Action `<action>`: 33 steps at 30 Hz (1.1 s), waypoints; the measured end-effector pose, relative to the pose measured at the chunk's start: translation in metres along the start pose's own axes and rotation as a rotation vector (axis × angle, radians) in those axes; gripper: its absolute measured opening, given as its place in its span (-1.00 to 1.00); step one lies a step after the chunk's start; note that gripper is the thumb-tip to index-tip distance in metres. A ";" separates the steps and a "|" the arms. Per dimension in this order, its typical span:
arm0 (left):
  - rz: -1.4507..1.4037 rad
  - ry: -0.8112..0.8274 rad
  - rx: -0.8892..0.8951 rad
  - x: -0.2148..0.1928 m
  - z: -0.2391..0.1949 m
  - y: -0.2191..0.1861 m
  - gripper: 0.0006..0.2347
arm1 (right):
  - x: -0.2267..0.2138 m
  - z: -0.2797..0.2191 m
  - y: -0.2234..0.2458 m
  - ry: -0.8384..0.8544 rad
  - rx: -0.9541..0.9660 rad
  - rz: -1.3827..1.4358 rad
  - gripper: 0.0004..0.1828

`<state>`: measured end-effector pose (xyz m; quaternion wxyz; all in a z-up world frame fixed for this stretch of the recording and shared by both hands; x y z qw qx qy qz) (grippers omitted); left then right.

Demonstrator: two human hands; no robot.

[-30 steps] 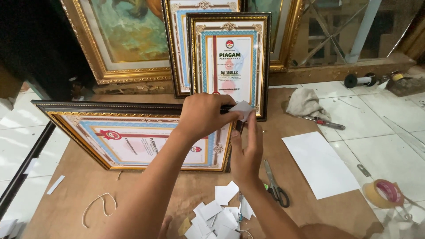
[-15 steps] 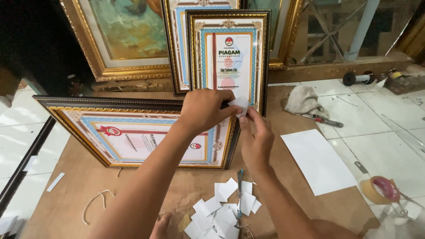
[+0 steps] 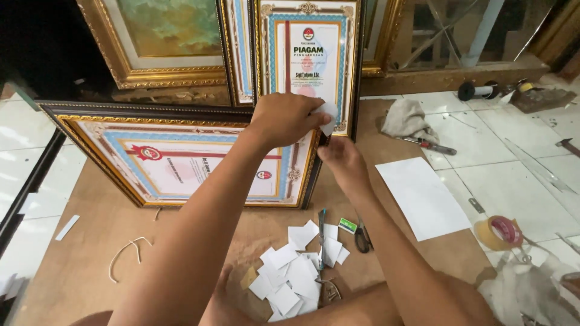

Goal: The person sits on the floor and applies small white paper squares to the corners of a framed certificate. They repeatedly flip the frame to access different corners, using a small tool to press the squares into place. The task involves handling the frame and paper squares to secure them at the corners.

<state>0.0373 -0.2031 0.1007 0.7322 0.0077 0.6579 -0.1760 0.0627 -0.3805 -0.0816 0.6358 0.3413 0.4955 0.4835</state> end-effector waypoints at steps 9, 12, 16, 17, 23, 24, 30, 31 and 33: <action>0.046 -0.037 0.039 0.005 -0.014 -0.002 -0.62 | 0.058 -0.078 -0.152 0.589 0.255 -0.908 0.04; 0.055 -0.029 0.039 0.002 -0.027 -0.007 -0.61 | 0.058 -0.065 -0.207 0.420 0.228 -0.825 -0.36; 0.078 -0.062 0.063 0.004 -0.050 -0.014 -0.61 | 0.026 -0.071 -0.183 0.231 0.310 -0.501 -0.43; 0.079 -0.073 0.083 0.005 -0.057 -0.017 -0.62 | 0.011 -0.064 -0.193 0.077 0.401 -0.255 -0.54; 0.081 -0.140 0.135 0.016 -0.103 -0.033 -0.67 | -0.048 -0.073 -0.012 -0.013 0.397 0.310 -0.48; 0.083 -0.147 0.138 0.020 -0.112 -0.035 -0.68 | -0.054 -0.081 0.028 0.069 0.295 0.261 -0.48; 0.105 -0.168 0.118 0.034 -0.174 -0.054 -0.71 | -0.068 -0.151 0.143 0.323 -0.023 -0.448 -0.37; 0.105 -0.163 0.115 0.041 -0.183 -0.055 -0.71 | -0.068 -0.155 0.133 0.327 -0.019 -0.445 -0.37; 0.097 -0.264 0.170 0.050 -0.203 -0.058 -0.78 | -0.065 -0.163 0.128 0.342 -0.338 -0.659 -0.38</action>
Point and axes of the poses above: each hand's wrist, its own z-axis towards the middle knuckle, its own x-axis out of the palm, y = z × x, the point moved 6 cm from there along z, towards the middle knuckle, and after that the axes turned 10 degrees about -x, right-handed, at the moved point
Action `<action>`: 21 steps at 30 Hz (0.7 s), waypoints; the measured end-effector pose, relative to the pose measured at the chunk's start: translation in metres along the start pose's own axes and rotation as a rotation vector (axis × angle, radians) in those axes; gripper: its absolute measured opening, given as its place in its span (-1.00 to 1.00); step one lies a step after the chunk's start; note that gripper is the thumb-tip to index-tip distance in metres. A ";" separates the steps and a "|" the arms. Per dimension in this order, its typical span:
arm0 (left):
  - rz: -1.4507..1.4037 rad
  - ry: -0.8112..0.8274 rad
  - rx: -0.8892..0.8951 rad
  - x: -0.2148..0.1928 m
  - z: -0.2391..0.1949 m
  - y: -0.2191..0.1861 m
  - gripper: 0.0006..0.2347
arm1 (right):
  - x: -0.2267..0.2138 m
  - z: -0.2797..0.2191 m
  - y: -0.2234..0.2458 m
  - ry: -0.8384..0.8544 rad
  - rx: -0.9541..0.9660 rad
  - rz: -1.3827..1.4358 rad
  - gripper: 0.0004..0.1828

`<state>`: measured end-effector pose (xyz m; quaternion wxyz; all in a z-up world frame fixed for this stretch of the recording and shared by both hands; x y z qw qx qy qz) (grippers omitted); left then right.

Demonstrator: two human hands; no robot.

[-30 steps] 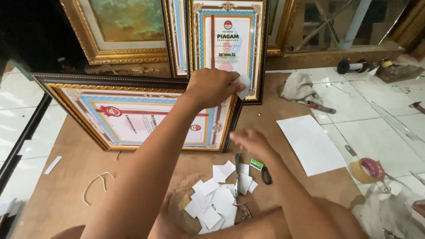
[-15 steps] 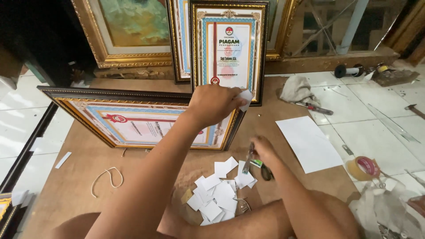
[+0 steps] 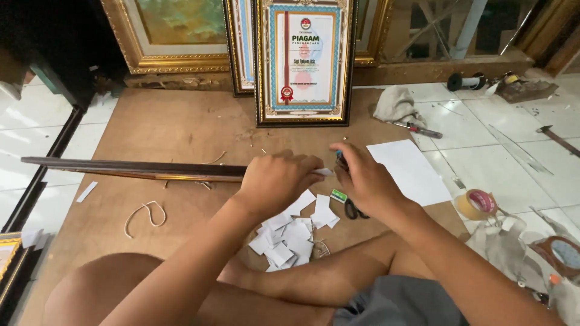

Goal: The person sits on the floor and applies small white paper squares to the corners of a framed certificate. They repeatedly flip the frame to access different corners, using a small tool to press the squares into place. The task involves handling the frame and paper squares to secure them at the corners.

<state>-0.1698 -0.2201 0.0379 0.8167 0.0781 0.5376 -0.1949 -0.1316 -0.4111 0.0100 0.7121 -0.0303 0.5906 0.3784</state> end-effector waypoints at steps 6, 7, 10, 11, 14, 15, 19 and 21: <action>0.076 -0.146 0.065 0.010 -0.050 -0.022 -0.86 | 0.015 -0.036 0.027 0.057 -0.096 -0.161 -0.35; 0.076 -0.143 0.060 0.013 -0.055 -0.023 -0.86 | 0.019 -0.039 0.026 0.062 -0.098 -0.159 -0.35; 0.046 -0.169 0.078 0.023 -0.071 -0.027 -0.86 | 0.027 -0.049 0.024 0.061 -0.100 -0.190 -0.11; 0.051 -0.194 0.085 0.025 -0.075 -0.028 -0.86 | 0.030 -0.051 0.025 0.072 -0.117 -0.175 -0.10; 0.053 -0.230 0.096 0.031 -0.081 -0.027 -0.84 | 0.038 -0.053 0.022 0.075 -0.169 -0.175 -0.12; 0.050 -0.238 0.096 0.034 -0.083 -0.026 -0.84 | 0.042 -0.055 0.021 0.072 -0.204 -0.187 -0.14; 0.071 -0.250 0.091 0.030 -0.087 -0.024 -0.85 | 0.053 -0.058 0.018 0.062 -0.248 -0.233 -0.21; 0.058 -0.238 0.079 0.028 -0.089 -0.025 -0.87 | 0.062 -0.062 0.013 0.046 -0.280 -0.243 -0.24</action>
Point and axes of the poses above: each hand's wrist, its own z-axis towards the middle knuckle, its own x-axis out of the palm, y = z × x, the point moved 6 cm from there along z, towards the middle knuckle, and after that the axes turned 10 degrees about -x, right-handed, at the moved point
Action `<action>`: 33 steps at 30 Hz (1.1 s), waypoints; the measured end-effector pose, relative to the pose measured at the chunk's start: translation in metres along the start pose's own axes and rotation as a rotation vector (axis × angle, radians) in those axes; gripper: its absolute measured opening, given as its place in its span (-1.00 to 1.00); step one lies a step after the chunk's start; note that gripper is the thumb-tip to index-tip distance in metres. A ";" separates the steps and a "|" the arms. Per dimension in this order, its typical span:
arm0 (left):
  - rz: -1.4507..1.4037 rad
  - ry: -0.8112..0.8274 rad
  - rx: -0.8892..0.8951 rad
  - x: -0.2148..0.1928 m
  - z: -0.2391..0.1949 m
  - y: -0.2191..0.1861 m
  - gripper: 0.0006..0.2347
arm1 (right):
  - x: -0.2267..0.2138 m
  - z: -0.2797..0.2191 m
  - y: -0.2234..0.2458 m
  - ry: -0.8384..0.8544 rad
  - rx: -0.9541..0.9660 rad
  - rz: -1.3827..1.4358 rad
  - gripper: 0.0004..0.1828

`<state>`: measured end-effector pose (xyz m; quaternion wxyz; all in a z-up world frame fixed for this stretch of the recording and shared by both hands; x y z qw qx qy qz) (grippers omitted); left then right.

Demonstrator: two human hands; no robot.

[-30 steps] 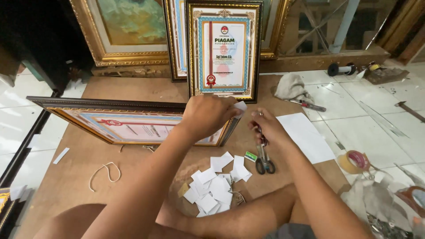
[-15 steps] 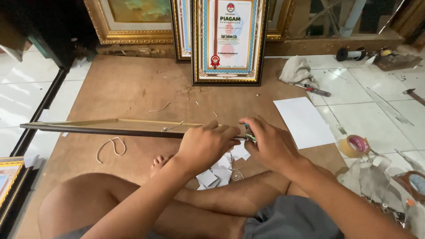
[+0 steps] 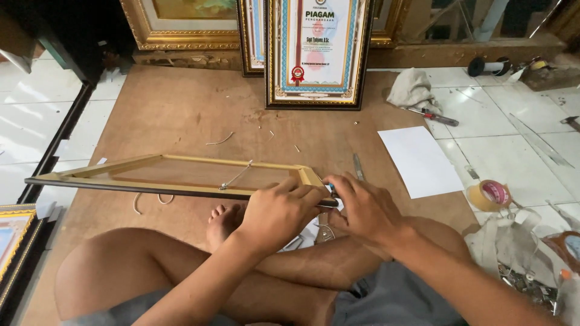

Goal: The person sits on the floor and applies small white paper squares to the corners of a framed certificate. They repeatedly flip the frame to access different corners, using a small tool to press the squares into place. The task involves handling the frame and paper squares to secure them at the corners.

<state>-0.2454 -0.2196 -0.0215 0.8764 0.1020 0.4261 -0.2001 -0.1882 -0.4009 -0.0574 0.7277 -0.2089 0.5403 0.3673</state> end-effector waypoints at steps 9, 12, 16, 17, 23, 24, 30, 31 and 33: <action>-0.025 -0.003 -0.024 0.009 -0.003 0.000 -0.89 | 0.021 -0.008 -0.009 -0.231 -0.187 -0.173 -0.45; -0.050 0.005 -0.014 0.008 0.000 0.000 -0.90 | 0.025 -0.008 -0.011 -0.277 -0.190 -0.257 -0.46; -0.050 -0.012 0.017 -0.008 0.007 0.004 -0.93 | 0.000 0.002 0.000 -0.253 -0.157 -0.101 -0.55; -0.067 0.001 0.020 -0.013 0.009 0.007 -0.93 | -0.004 0.003 -0.007 -0.294 -0.070 0.099 -0.46; -0.281 0.098 -0.013 -0.047 0.059 0.034 -0.88 | -0.041 0.030 -0.030 -0.401 0.048 0.734 -0.61; -0.331 0.110 -0.039 -0.047 0.068 0.040 -0.86 | -0.045 0.035 -0.036 -0.397 0.038 0.765 -0.78; -0.466 0.114 -0.165 -0.026 0.118 0.069 -0.86 | -0.084 0.075 -0.067 -0.342 0.022 0.679 -0.83; -0.466 0.113 -0.161 -0.024 0.123 0.071 -0.86 | -0.086 0.083 -0.073 -0.345 0.022 0.677 -0.83; -0.438 0.171 -0.238 -0.017 0.132 0.080 -0.88 | -0.082 0.099 -0.083 -0.213 0.028 0.728 -0.79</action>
Point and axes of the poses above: each hand's wrist, its own z-axis towards the middle knuckle, its own x-axis out of the palm, y = z × x, the point moved 6 cm from there along z, towards the middle knuckle, and after that the axes turned 10 degrees about -x, right-handed, at the moved point
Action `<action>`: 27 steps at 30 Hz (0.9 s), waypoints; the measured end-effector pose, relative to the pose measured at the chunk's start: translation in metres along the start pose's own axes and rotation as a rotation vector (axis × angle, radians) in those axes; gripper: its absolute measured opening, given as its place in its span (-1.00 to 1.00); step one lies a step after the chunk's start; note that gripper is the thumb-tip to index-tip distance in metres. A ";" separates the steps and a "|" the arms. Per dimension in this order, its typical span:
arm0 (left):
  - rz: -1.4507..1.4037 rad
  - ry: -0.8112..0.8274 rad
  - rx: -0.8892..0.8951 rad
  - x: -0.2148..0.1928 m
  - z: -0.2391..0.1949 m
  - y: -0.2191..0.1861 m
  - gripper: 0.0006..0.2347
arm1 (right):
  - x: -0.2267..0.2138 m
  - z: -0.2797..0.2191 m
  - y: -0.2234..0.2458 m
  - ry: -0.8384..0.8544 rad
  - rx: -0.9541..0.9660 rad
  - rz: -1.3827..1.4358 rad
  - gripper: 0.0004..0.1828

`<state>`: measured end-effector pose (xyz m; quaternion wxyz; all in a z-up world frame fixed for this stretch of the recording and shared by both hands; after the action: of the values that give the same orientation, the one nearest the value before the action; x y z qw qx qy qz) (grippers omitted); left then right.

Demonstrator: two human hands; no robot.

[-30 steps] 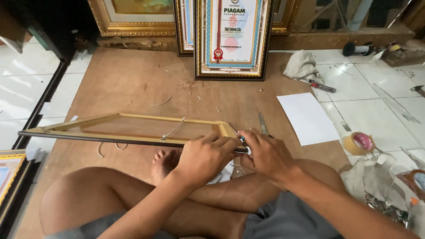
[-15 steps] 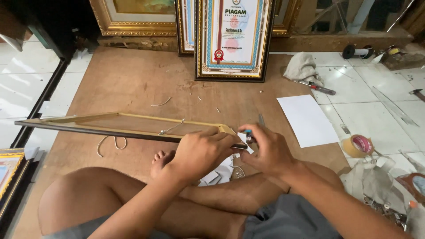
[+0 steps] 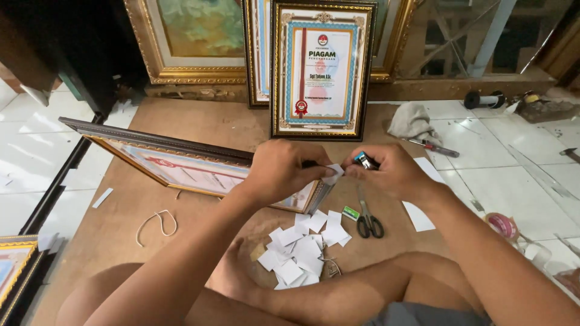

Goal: The person sits on the floor and applies small white paper squares to the corners of a framed certificate. They repeatedly flip the frame to access different corners, using a small tool to press the squares into place. The task involves handling the frame and paper squares to secure them at the corners.

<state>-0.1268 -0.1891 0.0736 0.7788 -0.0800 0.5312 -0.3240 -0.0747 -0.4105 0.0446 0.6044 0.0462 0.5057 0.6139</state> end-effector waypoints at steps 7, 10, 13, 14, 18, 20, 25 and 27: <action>-0.046 0.107 -0.048 -0.010 0.029 0.001 -0.93 | -0.005 0.039 -0.019 0.227 0.137 0.287 -0.82; -0.068 0.131 -0.069 -0.009 0.040 0.003 -0.92 | -0.001 0.036 -0.038 0.187 0.196 0.404 -0.82; -0.086 0.186 -0.086 -0.006 0.050 0.006 -0.92 | 0.004 0.032 -0.049 0.087 0.256 0.469 -0.84; -0.108 0.200 -0.117 -0.005 0.056 0.010 -0.92 | 0.005 0.032 -0.052 0.012 0.307 0.504 -0.88; -0.182 0.317 -0.250 -0.015 0.066 0.005 -0.90 | 0.009 0.029 -0.060 -0.206 0.385 0.514 -0.86; -0.213 0.342 -0.283 -0.007 0.078 0.012 -0.90 | 0.002 0.025 -0.047 -0.249 0.360 0.425 -0.87; -0.261 0.413 -0.365 0.015 0.108 0.029 -0.89 | -0.001 0.026 -0.039 -0.329 0.299 0.239 -0.81; -0.324 0.476 -0.424 0.027 0.124 0.041 -0.83 | 0.002 0.038 -0.052 -0.388 0.289 0.247 -0.77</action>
<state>0.0053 -0.2005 0.0854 0.5377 -0.2451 0.7337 -0.3354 -0.0133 -0.4004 0.0269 0.5978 0.3102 0.4533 0.5839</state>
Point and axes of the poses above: each hand's wrist, its own z-axis towards the middle knuckle, its own x-axis out of the palm, y = z × x, the point moved 6 cm from there along z, towards the middle knuckle, and after that the axes turned 10 degrees about -x, right-handed, at the moved point
